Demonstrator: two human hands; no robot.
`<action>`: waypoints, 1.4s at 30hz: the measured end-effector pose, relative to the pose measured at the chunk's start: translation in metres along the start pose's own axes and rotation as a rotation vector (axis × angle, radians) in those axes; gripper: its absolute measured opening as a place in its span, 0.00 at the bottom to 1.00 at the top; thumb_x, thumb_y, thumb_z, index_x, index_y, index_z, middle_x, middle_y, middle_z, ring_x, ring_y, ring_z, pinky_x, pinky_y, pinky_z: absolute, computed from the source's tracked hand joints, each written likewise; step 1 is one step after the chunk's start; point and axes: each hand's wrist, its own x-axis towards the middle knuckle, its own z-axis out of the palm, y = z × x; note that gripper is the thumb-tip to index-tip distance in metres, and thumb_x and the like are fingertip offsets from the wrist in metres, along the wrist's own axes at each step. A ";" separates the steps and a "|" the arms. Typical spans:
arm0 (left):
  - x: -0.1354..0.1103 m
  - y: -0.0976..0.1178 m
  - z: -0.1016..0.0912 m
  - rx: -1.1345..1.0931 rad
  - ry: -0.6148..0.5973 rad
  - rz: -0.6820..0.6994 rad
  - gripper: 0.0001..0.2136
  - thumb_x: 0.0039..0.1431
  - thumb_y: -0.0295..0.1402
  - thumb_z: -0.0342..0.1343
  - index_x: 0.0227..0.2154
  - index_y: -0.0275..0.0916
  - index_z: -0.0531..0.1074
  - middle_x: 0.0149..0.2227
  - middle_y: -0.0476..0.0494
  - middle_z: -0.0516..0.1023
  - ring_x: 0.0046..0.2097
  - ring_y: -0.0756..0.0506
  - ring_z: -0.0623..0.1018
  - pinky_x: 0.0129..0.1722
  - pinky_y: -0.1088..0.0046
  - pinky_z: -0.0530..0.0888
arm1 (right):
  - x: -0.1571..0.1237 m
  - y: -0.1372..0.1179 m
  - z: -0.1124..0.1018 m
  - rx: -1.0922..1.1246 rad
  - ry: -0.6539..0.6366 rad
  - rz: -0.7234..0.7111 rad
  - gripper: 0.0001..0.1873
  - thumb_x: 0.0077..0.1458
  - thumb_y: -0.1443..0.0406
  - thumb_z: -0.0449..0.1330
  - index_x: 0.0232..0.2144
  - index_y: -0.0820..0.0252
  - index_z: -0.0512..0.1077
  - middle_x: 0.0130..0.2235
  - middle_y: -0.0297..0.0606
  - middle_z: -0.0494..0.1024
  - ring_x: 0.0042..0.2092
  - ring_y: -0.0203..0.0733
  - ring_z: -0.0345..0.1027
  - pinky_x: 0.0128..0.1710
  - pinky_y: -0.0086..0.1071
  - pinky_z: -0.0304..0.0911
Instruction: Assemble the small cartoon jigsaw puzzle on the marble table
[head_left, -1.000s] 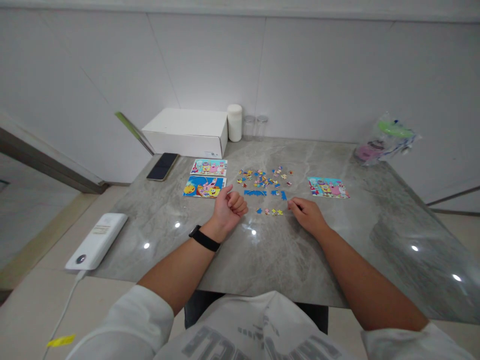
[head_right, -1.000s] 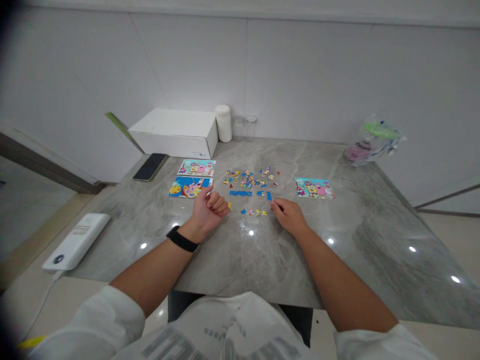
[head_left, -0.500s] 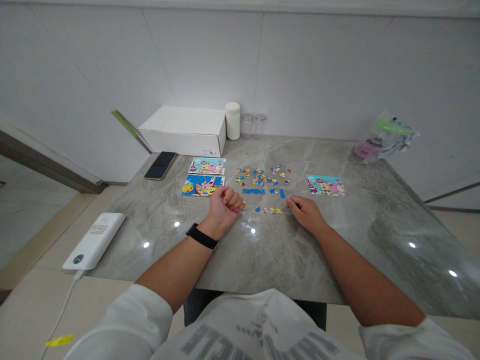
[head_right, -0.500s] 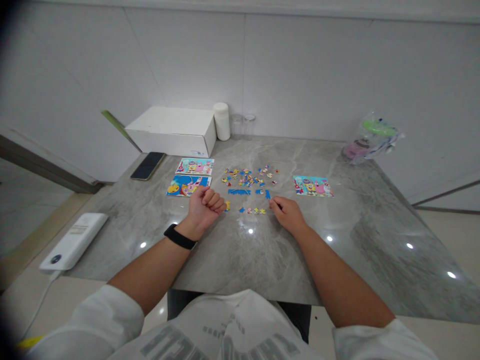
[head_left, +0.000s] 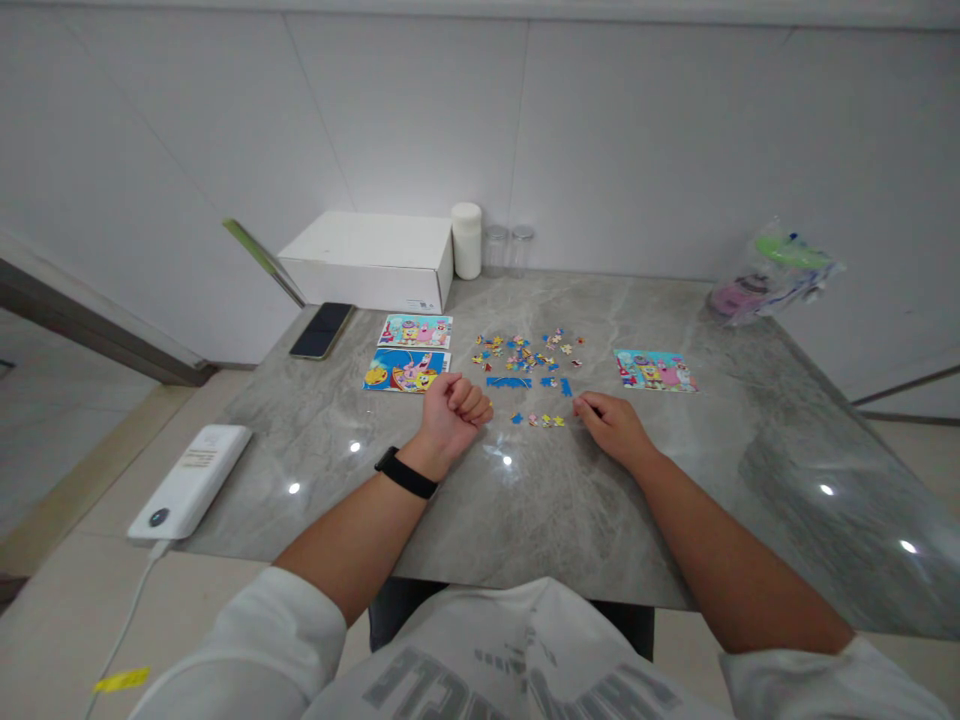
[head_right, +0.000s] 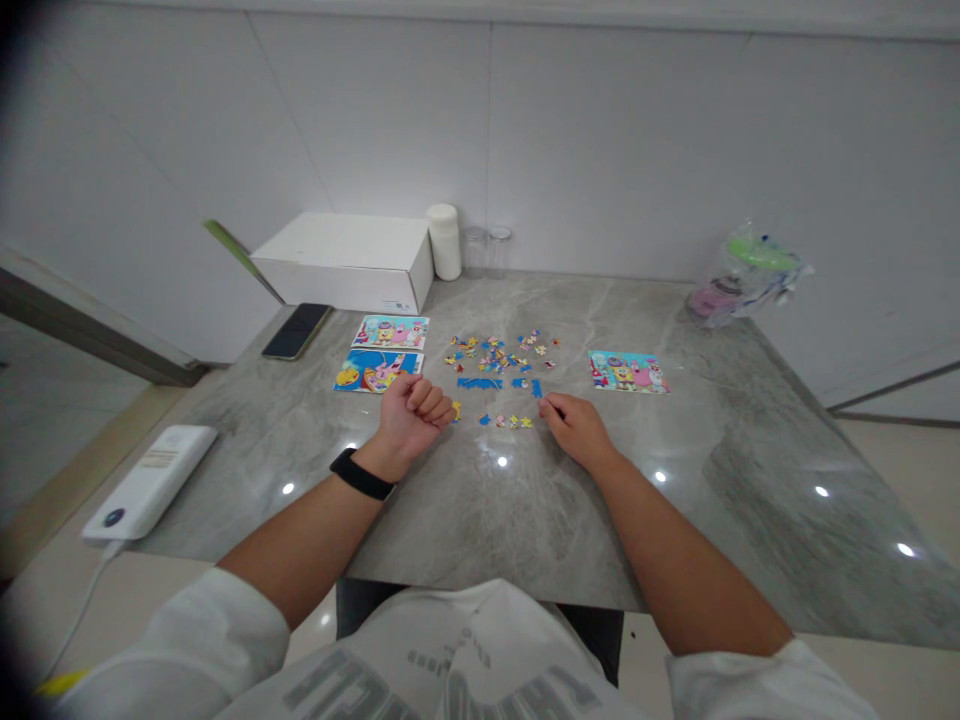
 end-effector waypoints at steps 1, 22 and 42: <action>0.000 0.000 0.000 -0.008 0.007 -0.002 0.28 0.66 0.36 0.49 0.12 0.41 0.43 0.15 0.54 0.42 0.18 0.52 0.50 0.21 0.71 0.51 | 0.000 0.000 0.000 0.001 -0.001 0.002 0.21 0.69 0.53 0.51 0.27 0.56 0.71 0.27 0.36 0.75 0.32 0.43 0.70 0.36 0.34 0.58; 0.005 0.020 -0.014 -0.058 0.073 0.172 0.26 0.64 0.33 0.50 0.15 0.42 0.42 0.15 0.53 0.43 0.17 0.51 0.52 0.21 0.69 0.52 | 0.000 -0.011 -0.026 -0.147 0.087 -0.026 0.20 0.70 0.56 0.51 0.30 0.56 0.74 0.32 0.40 0.80 0.36 0.44 0.73 0.38 0.34 0.60; 0.016 0.027 -0.019 0.033 0.128 0.298 0.26 0.67 0.34 0.48 0.14 0.41 0.45 0.14 0.52 0.45 0.17 0.51 0.52 0.20 0.70 0.52 | 0.117 -0.032 -0.080 -0.484 -0.124 0.071 0.14 0.64 0.65 0.62 0.50 0.56 0.81 0.48 0.42 0.85 0.46 0.45 0.77 0.47 0.35 0.66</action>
